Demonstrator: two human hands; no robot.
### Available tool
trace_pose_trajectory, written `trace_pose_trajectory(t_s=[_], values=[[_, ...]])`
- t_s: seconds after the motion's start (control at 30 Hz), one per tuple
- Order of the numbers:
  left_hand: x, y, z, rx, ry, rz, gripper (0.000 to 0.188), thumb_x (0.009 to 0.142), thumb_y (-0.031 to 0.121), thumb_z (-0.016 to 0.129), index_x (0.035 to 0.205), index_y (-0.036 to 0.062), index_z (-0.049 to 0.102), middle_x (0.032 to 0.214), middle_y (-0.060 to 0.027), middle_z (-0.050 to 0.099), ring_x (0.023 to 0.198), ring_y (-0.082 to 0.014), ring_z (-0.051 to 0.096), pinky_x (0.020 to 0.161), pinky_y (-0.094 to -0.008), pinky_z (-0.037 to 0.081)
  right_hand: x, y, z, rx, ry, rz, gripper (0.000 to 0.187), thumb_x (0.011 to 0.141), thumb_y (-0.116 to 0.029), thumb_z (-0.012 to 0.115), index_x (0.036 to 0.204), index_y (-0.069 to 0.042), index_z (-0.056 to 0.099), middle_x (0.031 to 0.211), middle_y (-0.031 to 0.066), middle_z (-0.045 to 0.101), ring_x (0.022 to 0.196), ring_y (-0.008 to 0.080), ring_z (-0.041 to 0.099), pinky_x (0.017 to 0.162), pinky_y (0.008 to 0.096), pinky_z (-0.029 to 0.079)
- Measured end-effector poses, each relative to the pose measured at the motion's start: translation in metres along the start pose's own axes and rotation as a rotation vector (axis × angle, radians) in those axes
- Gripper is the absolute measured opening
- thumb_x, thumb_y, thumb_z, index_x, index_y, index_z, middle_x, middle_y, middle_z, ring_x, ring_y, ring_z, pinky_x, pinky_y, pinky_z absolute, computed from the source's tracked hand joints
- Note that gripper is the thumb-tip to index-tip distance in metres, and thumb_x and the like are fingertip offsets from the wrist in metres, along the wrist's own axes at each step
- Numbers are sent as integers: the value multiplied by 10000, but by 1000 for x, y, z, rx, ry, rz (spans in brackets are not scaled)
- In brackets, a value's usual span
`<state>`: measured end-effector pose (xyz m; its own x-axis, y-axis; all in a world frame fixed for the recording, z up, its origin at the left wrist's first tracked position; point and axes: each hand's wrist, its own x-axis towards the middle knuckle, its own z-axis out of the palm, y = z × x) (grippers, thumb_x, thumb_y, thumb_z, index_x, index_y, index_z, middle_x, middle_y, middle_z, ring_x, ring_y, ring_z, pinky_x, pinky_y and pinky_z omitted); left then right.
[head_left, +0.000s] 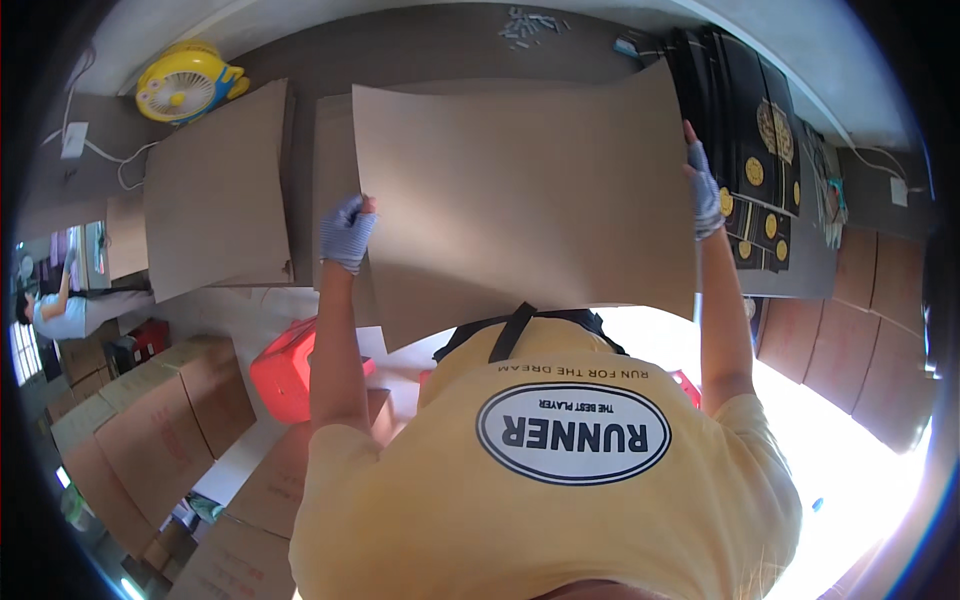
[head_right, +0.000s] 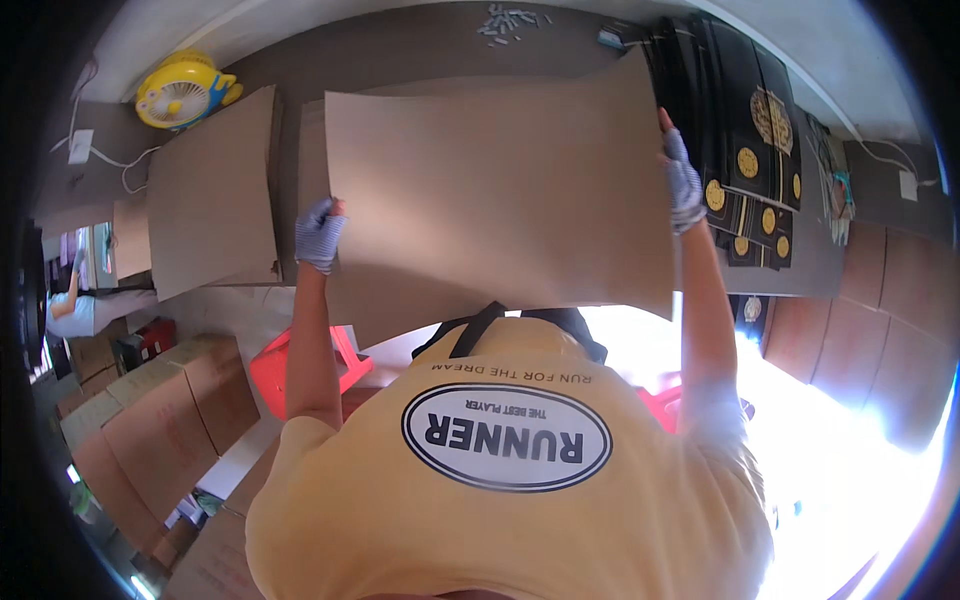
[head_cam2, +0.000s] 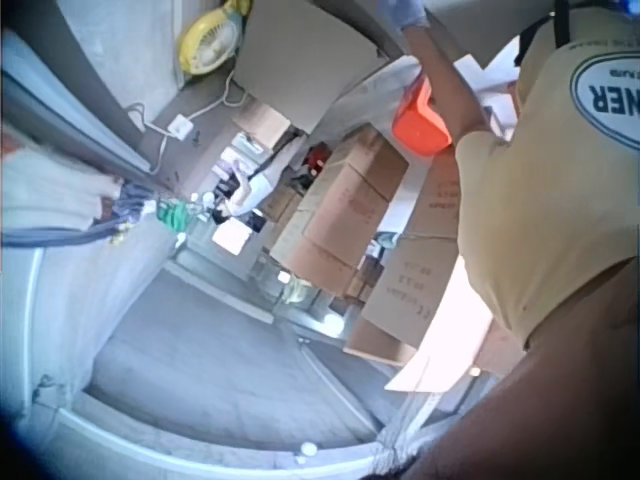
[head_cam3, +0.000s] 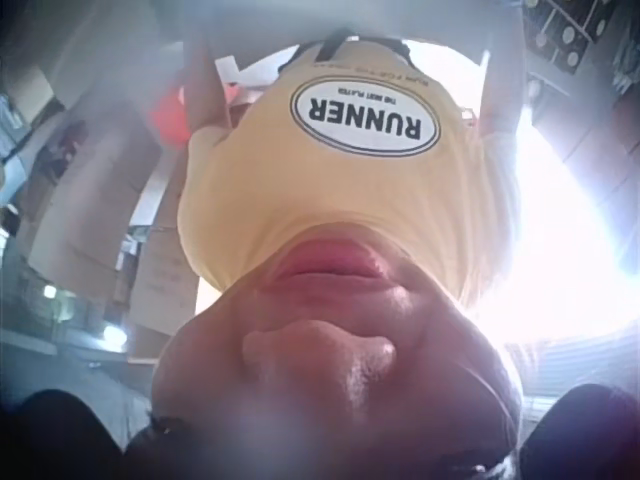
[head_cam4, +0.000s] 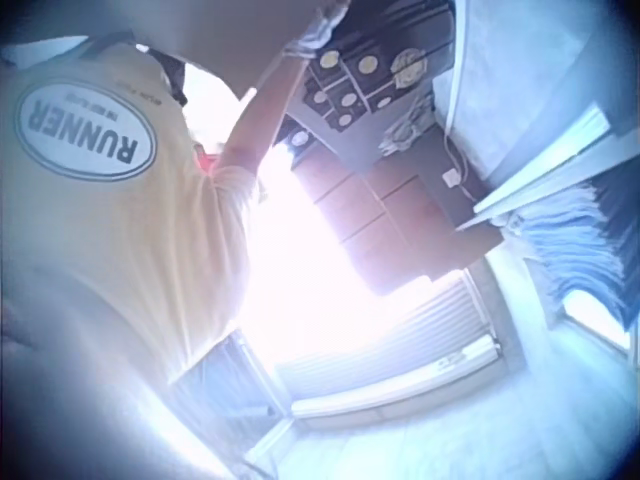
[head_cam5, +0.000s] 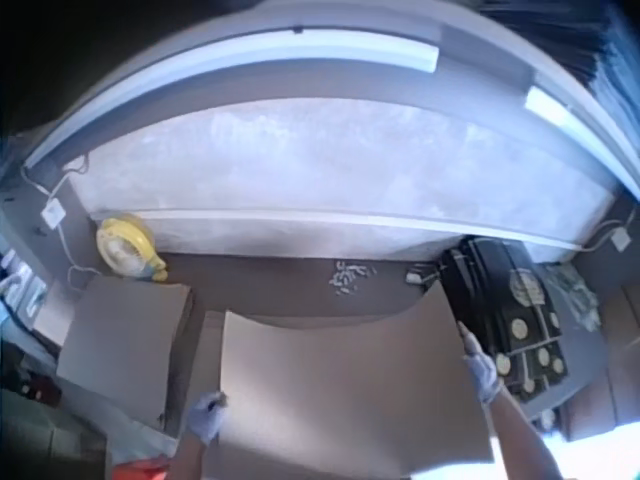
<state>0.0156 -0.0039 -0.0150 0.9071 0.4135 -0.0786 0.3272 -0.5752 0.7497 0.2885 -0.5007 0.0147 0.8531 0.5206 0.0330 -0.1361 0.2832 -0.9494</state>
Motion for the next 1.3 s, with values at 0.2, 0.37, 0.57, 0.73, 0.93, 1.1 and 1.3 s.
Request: trace_pose_trajectory(t_s=[0.2,0.37,0.57,0.73,0.93,1.1,1.3], values=[[26,127,135,342,237,85,594,916,476,500,1413,155,444,1513,-187,303,1399,-359,280,1109,-538,221,5,72,118,-1315,173,-26,583,970,-394,459,1505,-222,306,1573,138,215,1456,307,204,1156,491,200],[31,132,198,760,103,113,667,845,495,566,1420,176,451,1488,-155,381,1383,-347,322,1070,-606,235,10,62,179,-1662,43,86,548,922,-385,491,1458,-347,384,1558,144,246,1435,356,238,1112,601,210],[48,133,175,583,159,22,585,876,484,552,1412,263,475,1539,-190,289,1398,-427,260,1050,-642,213,19,68,165,-1667,102,124,568,888,-494,523,1430,-354,425,1560,170,227,1442,413,170,1088,670,173],[47,107,212,803,230,-50,549,928,497,479,1451,351,401,1572,-216,188,1405,-513,179,1062,-652,179,15,121,174,-1912,42,125,593,906,-559,472,1455,-353,383,1583,170,169,1453,454,70,1036,759,100],[47,106,214,810,269,-10,492,948,454,455,1432,369,425,1572,-196,207,1384,-522,231,1058,-659,192,13,147,172,-1852,131,69,573,914,-525,481,1452,-345,393,1567,180,200,1447,471,63,1023,775,41],[42,106,214,819,247,12,483,945,451,454,1421,372,440,1547,-191,278,1377,-527,238,1056,-662,203,13,148,175,-1834,123,88,575,917,-513,478,1457,-338,388,1562,208,192,1441,489,54,1020,777,38],[36,114,214,798,224,95,501,923,422,479,1405,287,474,1525,-193,316,1378,-486,268,1067,-652,207,15,142,177,-1803,128,96,576,921,-496,457,1465,-333,361,1549,214,216,1422,487,127,1037,756,41]])
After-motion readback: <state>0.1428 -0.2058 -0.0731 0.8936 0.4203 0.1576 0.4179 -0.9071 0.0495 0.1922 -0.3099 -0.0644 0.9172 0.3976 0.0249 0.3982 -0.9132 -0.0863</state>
